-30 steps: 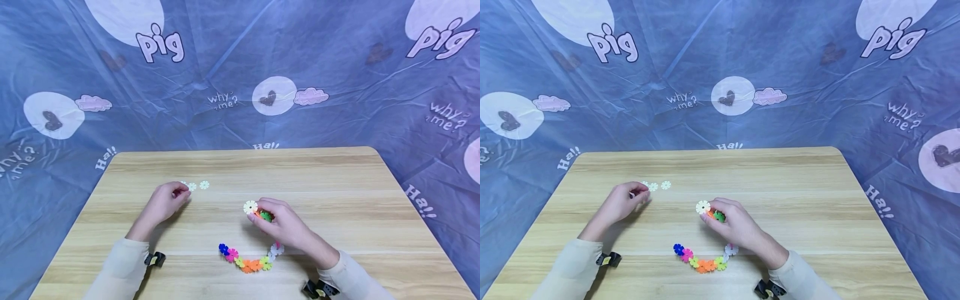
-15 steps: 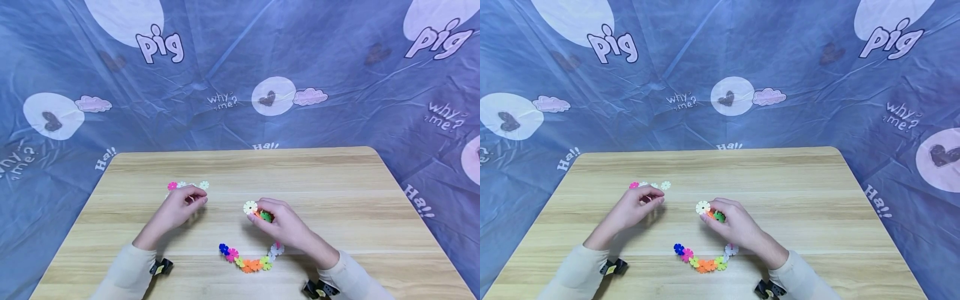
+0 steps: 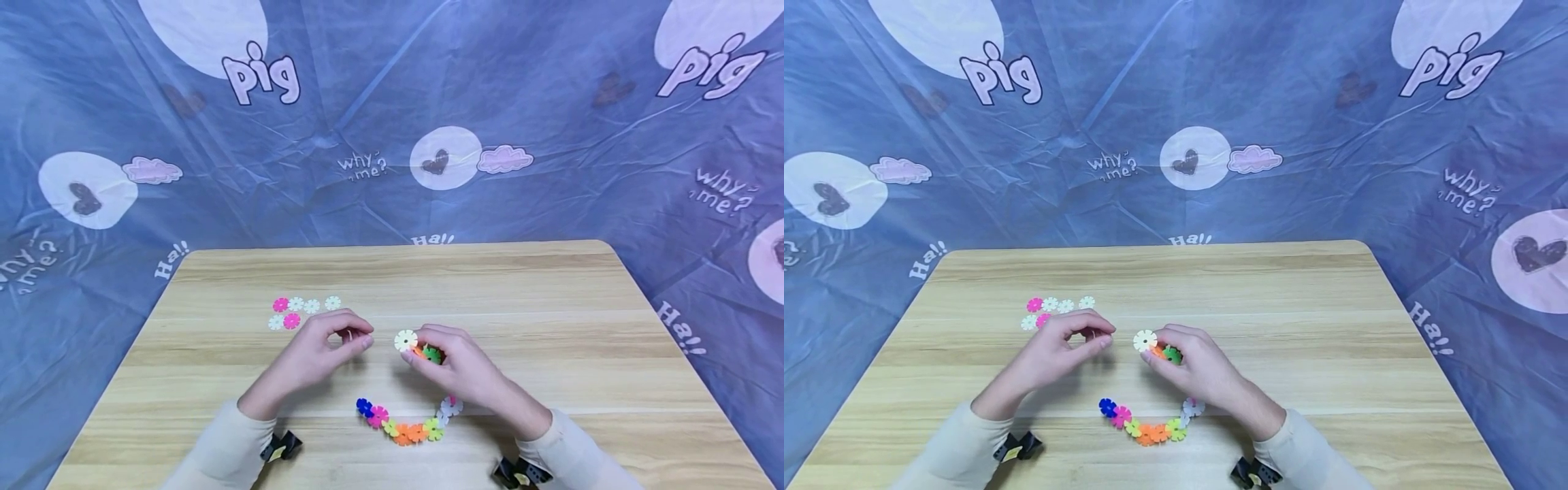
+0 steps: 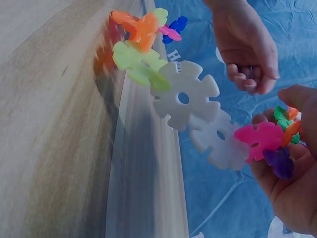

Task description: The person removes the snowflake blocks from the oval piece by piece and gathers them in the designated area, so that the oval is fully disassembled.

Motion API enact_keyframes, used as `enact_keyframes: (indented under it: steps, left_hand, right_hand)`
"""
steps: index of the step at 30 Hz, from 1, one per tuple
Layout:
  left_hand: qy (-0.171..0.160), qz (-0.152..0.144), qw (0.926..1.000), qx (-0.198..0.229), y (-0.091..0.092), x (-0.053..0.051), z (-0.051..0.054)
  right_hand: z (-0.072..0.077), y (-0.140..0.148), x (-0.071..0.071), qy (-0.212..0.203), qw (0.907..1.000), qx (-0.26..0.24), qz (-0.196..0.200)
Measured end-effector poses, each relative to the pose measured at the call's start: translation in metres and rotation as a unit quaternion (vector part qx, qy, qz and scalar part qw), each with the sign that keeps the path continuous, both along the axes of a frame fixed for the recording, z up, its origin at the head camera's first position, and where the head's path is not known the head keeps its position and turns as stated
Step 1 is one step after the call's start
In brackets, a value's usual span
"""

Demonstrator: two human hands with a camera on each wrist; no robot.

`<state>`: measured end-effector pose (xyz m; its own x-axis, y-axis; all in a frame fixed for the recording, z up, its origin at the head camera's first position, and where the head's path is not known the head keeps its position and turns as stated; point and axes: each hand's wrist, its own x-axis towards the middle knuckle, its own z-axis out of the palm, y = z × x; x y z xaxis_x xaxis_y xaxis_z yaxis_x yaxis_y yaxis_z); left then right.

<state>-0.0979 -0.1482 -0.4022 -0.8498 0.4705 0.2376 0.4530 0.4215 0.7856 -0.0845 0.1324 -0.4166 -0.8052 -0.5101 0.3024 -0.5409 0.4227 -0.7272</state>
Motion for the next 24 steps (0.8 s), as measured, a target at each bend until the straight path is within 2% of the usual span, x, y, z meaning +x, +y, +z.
enact_keyframes:
  steps: [7,12,16,24]
  left_hand:
    - [0.002,-0.028,0.9988,0.040,0.014,0.004,0.004]
    - [0.021,-0.046,0.9973,0.054,0.024,0.005,0.004]
    - [0.035,-0.047,0.9967,0.056,0.030,0.005,0.004]
    - [0.004,-0.036,0.9988,0.033,0.037,0.005,0.005]
  right_hand:
    - [0.000,-0.001,0.001,0.010,0.9999,-0.003,0.008]
    - [-0.001,-0.001,0.000,0.016,0.9997,-0.009,0.015]
    - [0.000,-0.002,0.000,0.024,0.9995,-0.008,0.017]
    - [0.002,-0.003,0.001,0.039,0.9991,-0.004,0.017]
